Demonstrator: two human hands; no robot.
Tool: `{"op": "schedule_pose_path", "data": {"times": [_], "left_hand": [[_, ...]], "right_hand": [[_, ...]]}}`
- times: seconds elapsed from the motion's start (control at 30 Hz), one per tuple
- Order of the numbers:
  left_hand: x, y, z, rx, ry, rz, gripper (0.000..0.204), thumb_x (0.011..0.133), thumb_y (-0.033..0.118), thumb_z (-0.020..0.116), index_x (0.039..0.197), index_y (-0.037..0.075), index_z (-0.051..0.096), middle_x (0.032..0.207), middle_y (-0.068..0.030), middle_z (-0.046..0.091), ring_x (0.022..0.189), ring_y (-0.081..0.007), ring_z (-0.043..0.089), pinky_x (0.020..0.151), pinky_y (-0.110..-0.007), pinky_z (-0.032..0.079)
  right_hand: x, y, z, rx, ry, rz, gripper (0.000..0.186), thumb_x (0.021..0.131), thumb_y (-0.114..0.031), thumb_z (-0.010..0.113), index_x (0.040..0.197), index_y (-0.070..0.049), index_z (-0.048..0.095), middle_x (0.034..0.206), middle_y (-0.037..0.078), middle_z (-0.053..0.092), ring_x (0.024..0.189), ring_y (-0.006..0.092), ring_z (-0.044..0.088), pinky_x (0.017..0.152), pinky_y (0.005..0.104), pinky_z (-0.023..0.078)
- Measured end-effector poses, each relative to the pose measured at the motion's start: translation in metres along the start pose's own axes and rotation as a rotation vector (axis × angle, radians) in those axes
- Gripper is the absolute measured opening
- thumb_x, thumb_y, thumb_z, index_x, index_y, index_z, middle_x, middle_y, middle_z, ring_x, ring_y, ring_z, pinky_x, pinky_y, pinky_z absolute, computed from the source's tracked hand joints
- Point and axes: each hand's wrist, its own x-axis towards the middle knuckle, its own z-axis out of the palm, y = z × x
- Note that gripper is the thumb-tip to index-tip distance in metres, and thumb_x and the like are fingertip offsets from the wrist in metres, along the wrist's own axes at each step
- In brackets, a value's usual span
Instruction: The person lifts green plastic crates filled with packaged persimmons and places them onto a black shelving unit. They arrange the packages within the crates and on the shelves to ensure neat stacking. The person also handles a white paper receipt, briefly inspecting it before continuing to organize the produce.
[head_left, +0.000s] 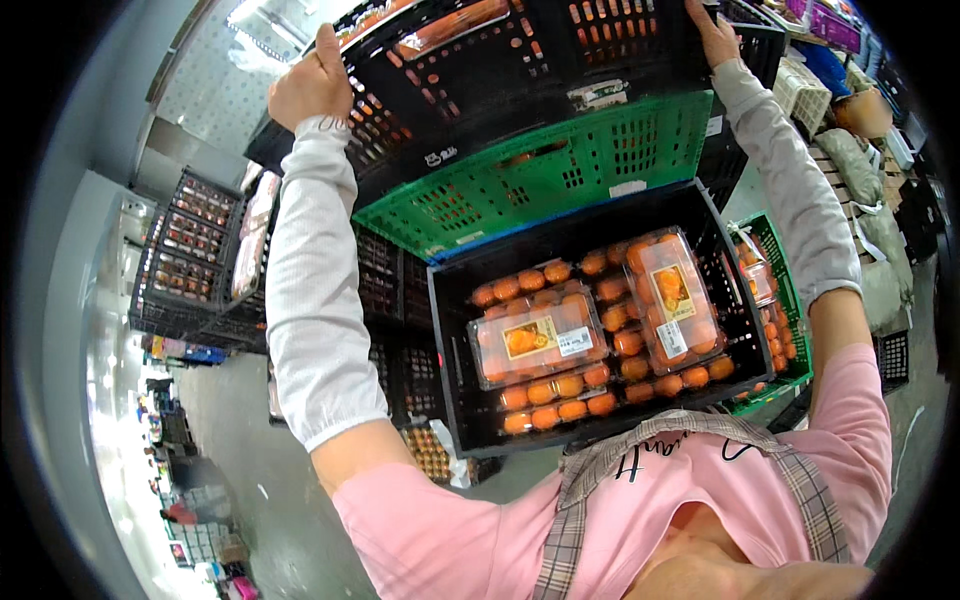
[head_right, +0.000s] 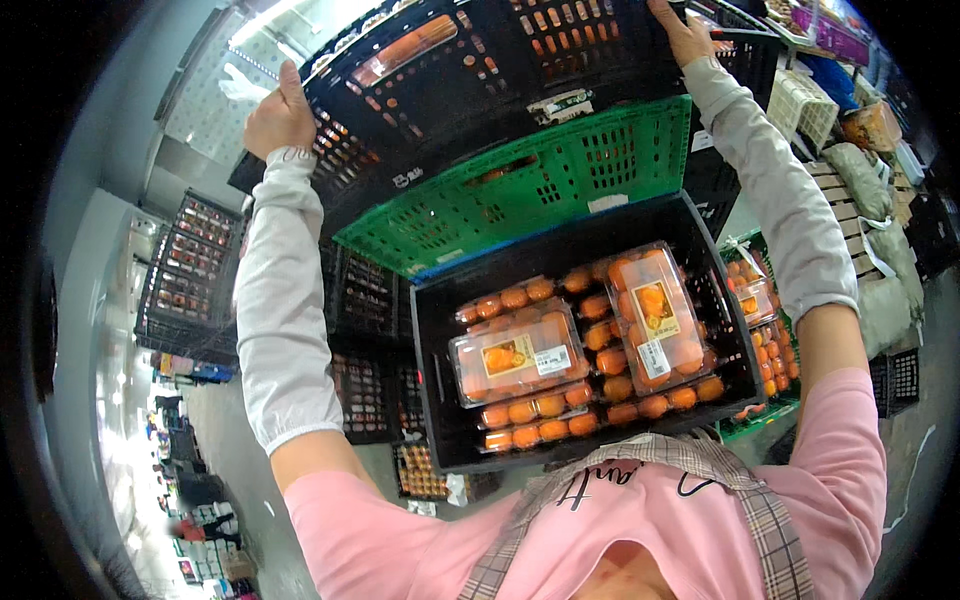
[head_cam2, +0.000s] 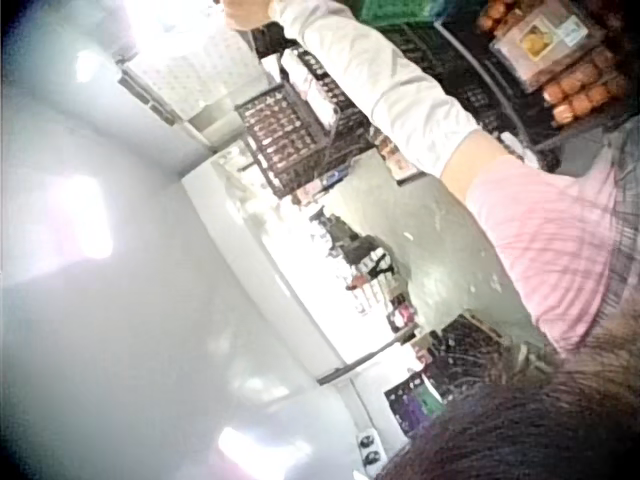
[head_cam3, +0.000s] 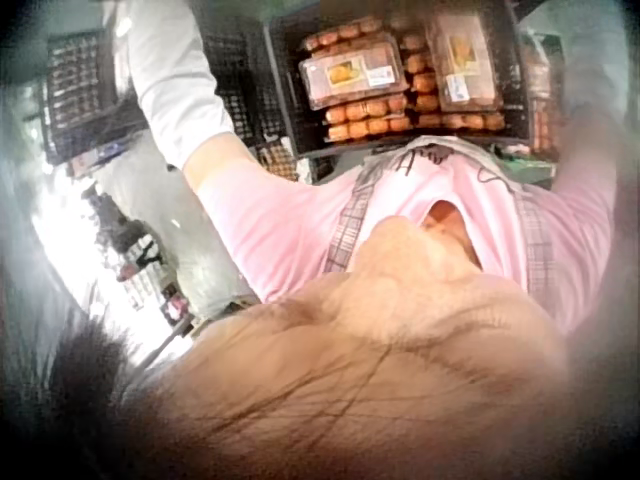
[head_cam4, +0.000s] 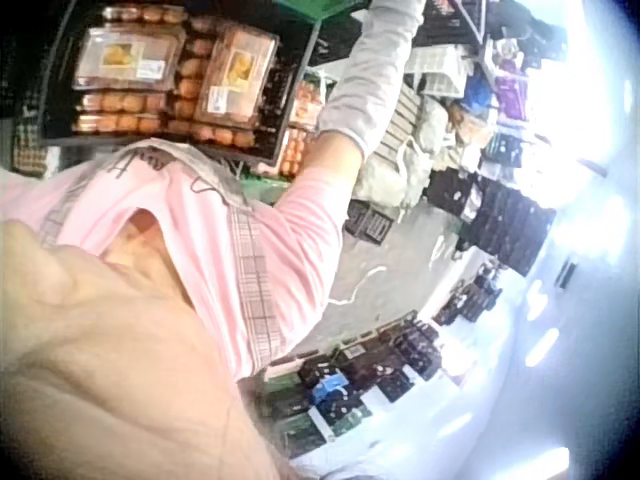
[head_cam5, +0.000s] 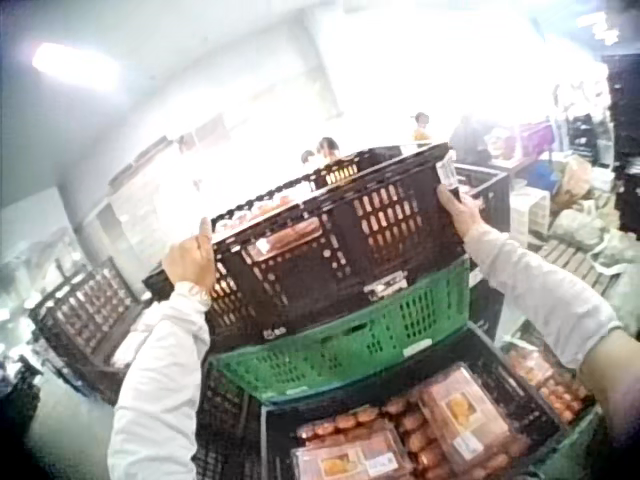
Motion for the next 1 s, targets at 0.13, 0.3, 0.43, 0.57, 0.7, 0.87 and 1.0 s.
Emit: {"op": "schedule_pose_path", "data": {"times": [0.13, 0.3, 0.43, 0.57, 0.7, 0.87, 1.0], "left_hand": [[0.033, -0.059, 0.001, -0.013, 0.005, -0.035, 0.075, 0.101, 0.057, 0.026, 0.075, 0.005, 0.072, 0.075, -0.0231, 0.068, 0.072, -0.0450, 0.064, 0.066, -0.054, 0.048], [-0.013, -0.058, -0.051, -0.250, 0.181, 0.021, 0.054, 0.100, 0.039, 0.050, 0.067, 0.002, 0.071, 0.059, -0.0188, 0.063, 0.052, -0.0351, 0.062, 0.056, -0.045, 0.044], [-0.063, -0.019, -0.132, -0.291, 0.217, 0.153, 0.054, 0.104, 0.033, 0.046, 0.067, 0.000, 0.067, 0.066, -0.0098, 0.063, 0.062, -0.0236, 0.050, 0.065, -0.038, 0.040], [-0.050, -0.078, -0.196, -0.997, -0.530, -0.089, 0.039, 0.104, 0.032, 0.045, 0.096, 0.002, 0.068, 0.074, -0.0044, 0.062, 0.083, -0.0134, 0.055, 0.076, -0.030, 0.044], [-0.049, -0.207, -0.145, -0.804, -0.718, -0.624, 0.048, 0.102, 0.044, 0.044, 0.120, 0.002, 0.059, 0.105, -0.0091, 0.064, 0.093, -0.0178, 0.060, 0.085, -0.030, 0.049], [-0.064, -0.172, -0.090, -1.770, -0.920, -0.878, 0.050, 0.098, 0.039, 0.050, 0.126, -0.002, 0.057, 0.114, -0.0138, 0.066, 0.098, -0.0202, 0.063, 0.092, -0.032, 0.051], [-0.054, -0.130, -0.099, -1.811, -0.785, -0.944, 0.044, 0.091, 0.029, 0.054, 0.121, -0.002, 0.059, 0.113, -0.0153, 0.068, 0.102, -0.0229, 0.066, 0.091, -0.034, 0.053]], "right_hand": [[-0.004, -0.045, 0.036, -0.760, 0.256, 0.053, 0.056, 0.096, -0.051, 0.054, 0.124, -0.004, 0.063, 0.114, 0.013, 0.069, 0.102, 0.0271, 0.064, 0.091, 0.0375, 0.047], [-0.119, -0.121, 0.010, -0.075, -0.051, 0.019, 0.052, 0.097, -0.046, 0.058, 0.123, -0.001, 0.061, 0.103, 0.006, 0.067, 0.096, 0.0143, 0.058, 0.089, 0.0285, 0.045], [-0.140, -0.133, -0.041, -0.267, 0.237, -0.009, 0.046, 0.098, -0.044, 0.058, 0.105, 0.001, 0.067, 0.091, 0.001, 0.063, 0.084, 0.0101, 0.051, 0.074, 0.0298, 0.043], [-0.176, -0.072, -0.137, -0.134, 0.290, -0.112, 0.035, 0.102, -0.038, 0.052, 0.105, -0.004, 0.061, 0.092, -0.003, 0.053, 0.085, 0.0097, 0.045, 0.073, 0.0277, 0.037], [-0.209, -0.056, -0.147, 0.025, 0.290, 0.007, 0.038, 0.104, -0.042, 0.046, 0.100, -0.005, 0.055, 0.093, -0.002, 0.052, 0.084, 0.0106, 0.045, 0.075, 0.0281, 0.038], [-0.220, -0.086, -0.128, -0.006, 0.195, -0.056, 0.056, 0.104, -0.050, 0.041, 0.112, 0.003, 0.057, 0.105, 0.006, 0.062, 0.092, 0.0148, 0.054, 0.081, 0.0309, 0.043], [-0.249, -0.098, -0.140, 0.015, 0.224, -0.087, 0.057, 0.103, -0.050, 0.044, 0.113, 0.004, 0.058, 0.106, 0.007, 0.063, 0.091, 0.0164, 0.056, 0.081, 0.0327, 0.045]]}}
